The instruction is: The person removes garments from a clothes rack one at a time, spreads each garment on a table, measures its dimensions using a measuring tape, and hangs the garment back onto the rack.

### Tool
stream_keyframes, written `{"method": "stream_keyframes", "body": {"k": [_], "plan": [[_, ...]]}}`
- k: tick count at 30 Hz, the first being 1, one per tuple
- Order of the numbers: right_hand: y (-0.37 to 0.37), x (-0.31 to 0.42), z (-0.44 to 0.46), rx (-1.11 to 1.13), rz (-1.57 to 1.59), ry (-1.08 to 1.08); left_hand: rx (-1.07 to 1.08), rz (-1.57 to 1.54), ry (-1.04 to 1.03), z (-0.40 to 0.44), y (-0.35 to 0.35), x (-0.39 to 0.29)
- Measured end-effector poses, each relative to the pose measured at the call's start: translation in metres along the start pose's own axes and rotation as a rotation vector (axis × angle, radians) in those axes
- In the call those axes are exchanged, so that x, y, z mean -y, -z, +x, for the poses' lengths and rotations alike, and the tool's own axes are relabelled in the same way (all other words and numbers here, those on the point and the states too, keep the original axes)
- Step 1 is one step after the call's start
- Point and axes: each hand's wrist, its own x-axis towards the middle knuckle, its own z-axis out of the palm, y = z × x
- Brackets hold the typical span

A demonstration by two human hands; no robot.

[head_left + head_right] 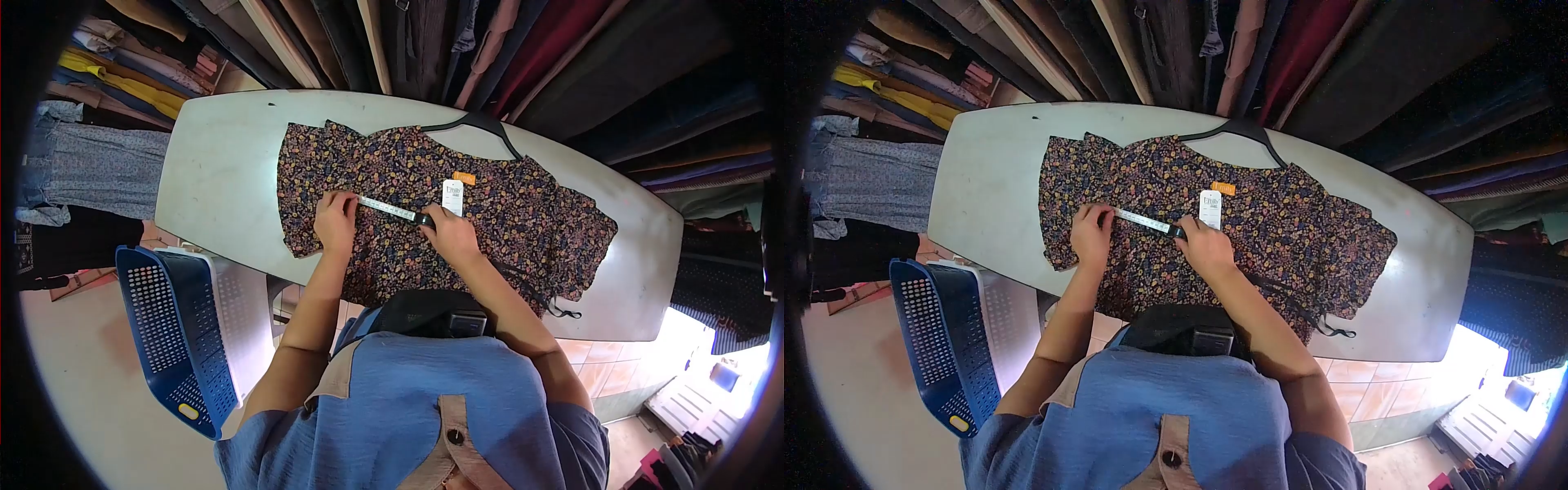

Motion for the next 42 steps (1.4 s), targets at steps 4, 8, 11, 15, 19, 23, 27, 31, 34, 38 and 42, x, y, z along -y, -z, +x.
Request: {"method": "stream_keyframes", "body": {"k": [4, 8, 11, 15, 19, 23, 27, 31, 34, 38, 42], "plan": [[-0.004, -0.004, 0.001, 0.002, -0.013, -0.012, 0.080, 0.015, -0.026, -0.006, 0.002, 0.011], [-0.008, -0.006, 0.001, -0.045, 0.009, 0.030, 0.040, 0.161, -0.281, -0.016, 0.009, 0.014], [-0.006, -0.006, -0.001, -0.045, 0.016, 0.014, 0.175, 0.283, -0.295, -0.024, 0.012, 0.014], [0.000, -0.010, -0.007, -0.057, -0.026, -0.024, 0.206, 0.296, -0.277, -0.029, 0.007, 0.020], [0.014, -0.027, -0.026, -0.115, -0.037, -0.070, 0.206, 0.313, -0.287, -0.031, 0.002, 0.027], [0.033, -0.047, -0.050, -0.173, -0.017, -0.165, 0.234, 0.335, -0.286, -0.031, 0.002, 0.028], [0.055, -0.073, -0.075, -0.243, 0.008, -0.258, 0.216, 0.329, -0.282, -0.031, 0.001, 0.027], [0.079, -0.094, -0.101, -0.298, 0.036, -0.348, 0.216, 0.324, -0.296, -0.030, 0.002, 0.028], [0.097, -0.110, -0.119, -0.323, -0.035, -0.419, 0.223, 0.332, -0.304, -0.029, 0.001, 0.030], [0.112, -0.131, -0.141, -0.340, -0.021, -0.523, 0.246, 0.339, -0.290, -0.029, 0.002, 0.029], [0.118, -0.141, -0.149, -0.327, -0.011, -0.595, 0.245, 0.333, -0.286, -0.028, 0.002, 0.028]]}}
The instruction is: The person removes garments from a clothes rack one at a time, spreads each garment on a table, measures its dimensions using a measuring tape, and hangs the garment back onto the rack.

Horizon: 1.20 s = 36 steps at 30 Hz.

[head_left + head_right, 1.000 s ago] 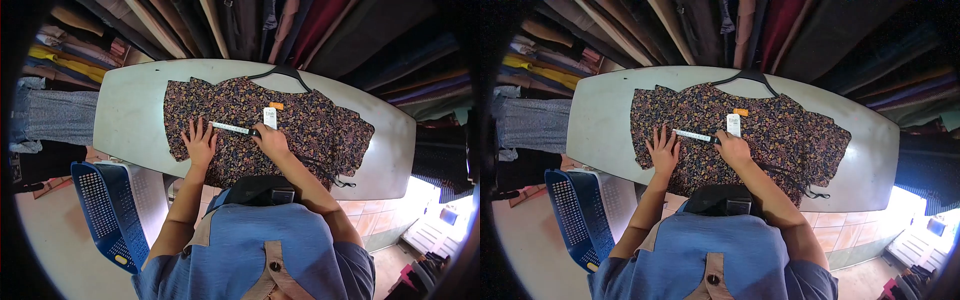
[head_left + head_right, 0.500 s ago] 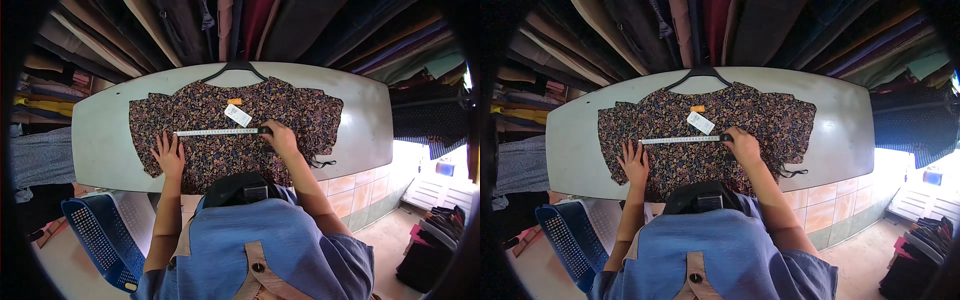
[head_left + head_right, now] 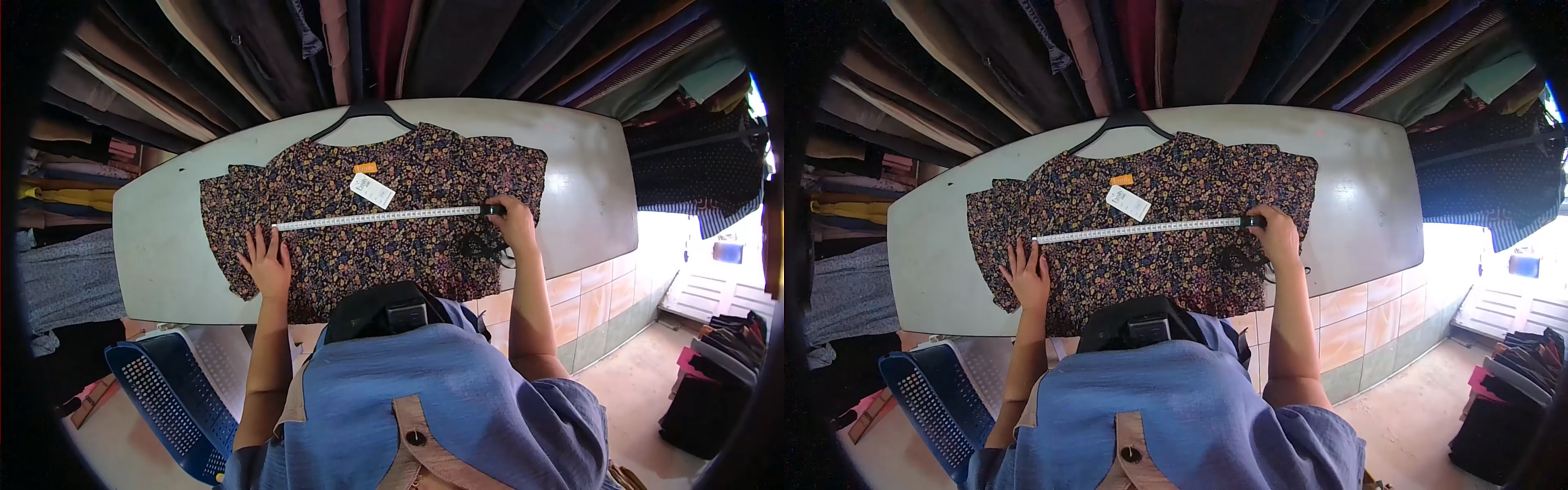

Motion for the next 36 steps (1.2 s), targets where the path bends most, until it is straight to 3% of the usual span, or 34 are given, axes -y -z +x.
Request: {"method": "stream_keyframes", "body": {"k": [36], "plan": [[-0.006, -0.040, 0.014, 0.087, 0.247, 0.026, 0.006, 0.007, 0.008, 0.000, -0.001, 0.001]]}}
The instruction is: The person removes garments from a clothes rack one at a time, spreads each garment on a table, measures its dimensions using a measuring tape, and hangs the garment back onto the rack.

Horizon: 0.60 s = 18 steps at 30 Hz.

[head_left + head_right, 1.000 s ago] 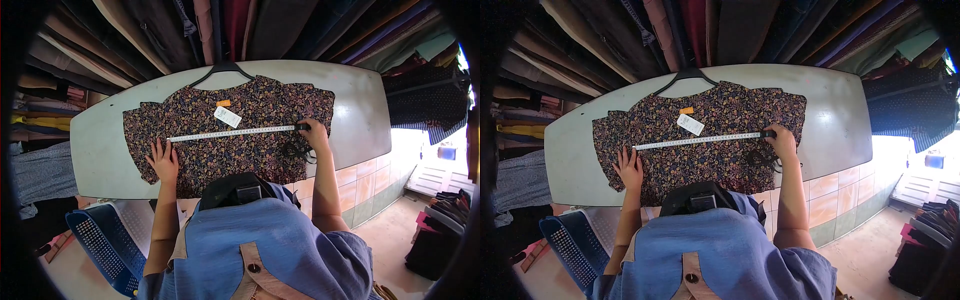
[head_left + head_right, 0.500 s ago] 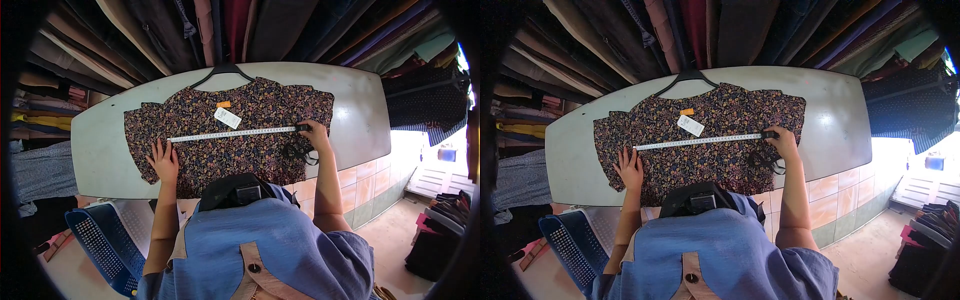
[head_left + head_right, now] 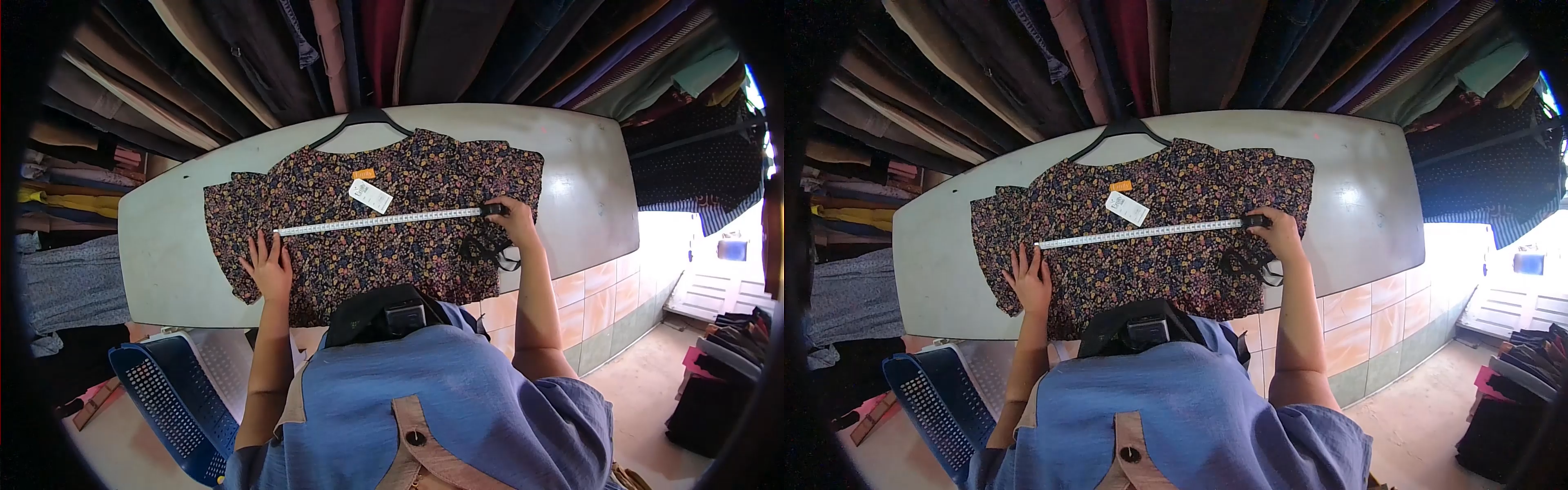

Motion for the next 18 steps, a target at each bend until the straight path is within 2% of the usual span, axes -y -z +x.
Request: {"method": "stream_keyframes", "body": {"k": [16, 18], "plan": [[0.0022, 0.0041, -0.0011, 0.014, -0.009, -0.038, -0.035, 0.006, -0.018, -0.0014, -0.0054, 0.0022], [0.0024, 0.0048, -0.0018, -0.007, -0.016, 0.017, -0.022, 0.004, -0.008, -0.0009, -0.0052, 0.0020]]}}
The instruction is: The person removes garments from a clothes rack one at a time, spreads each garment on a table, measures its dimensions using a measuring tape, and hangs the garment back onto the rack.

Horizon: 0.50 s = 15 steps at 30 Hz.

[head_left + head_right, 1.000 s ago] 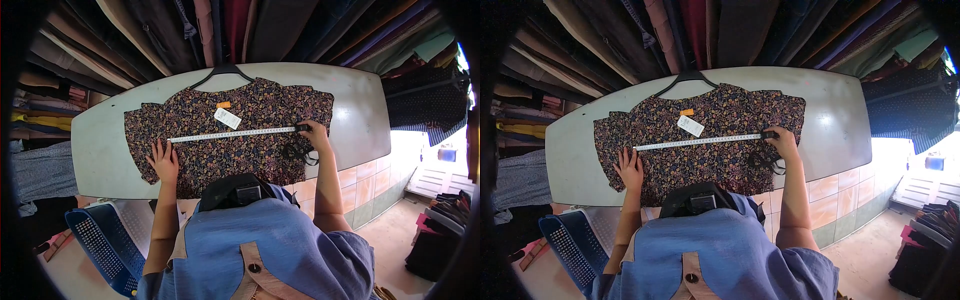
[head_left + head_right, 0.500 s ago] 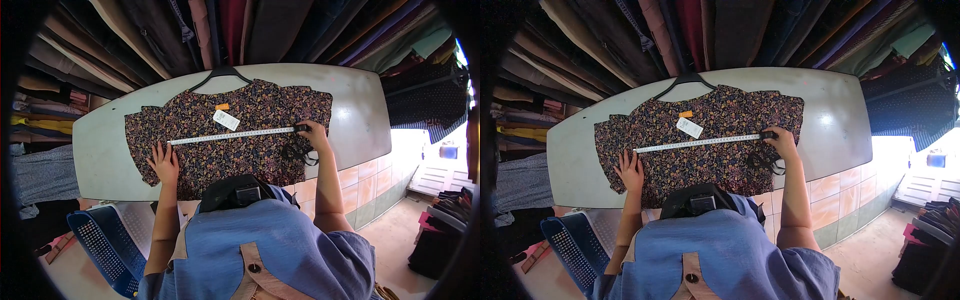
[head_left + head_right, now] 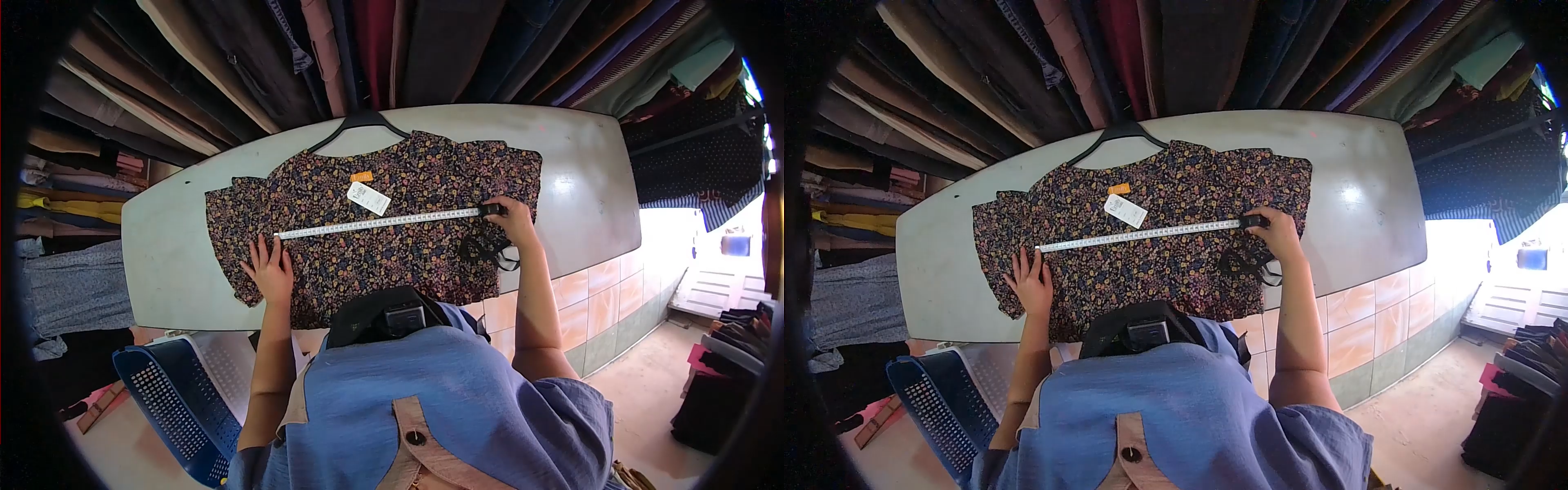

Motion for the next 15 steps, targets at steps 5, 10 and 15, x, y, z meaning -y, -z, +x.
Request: {"method": "stream_keyframes", "body": {"k": [5, 10, 15], "plan": [[0.002, 0.009, -0.004, 0.003, -0.032, 0.004, 0.005, 0.030, 0.036, 0.001, 0.009, -0.014], [-0.008, 0.028, -0.006, -0.006, -0.023, 0.125, 0.065, -0.245, -0.127, 0.019, 0.032, -0.063], [-0.016, 0.054, 0.001, -0.033, 0.000, 0.145, 0.034, -0.415, -0.415, 0.058, 0.045, -0.124]]}}
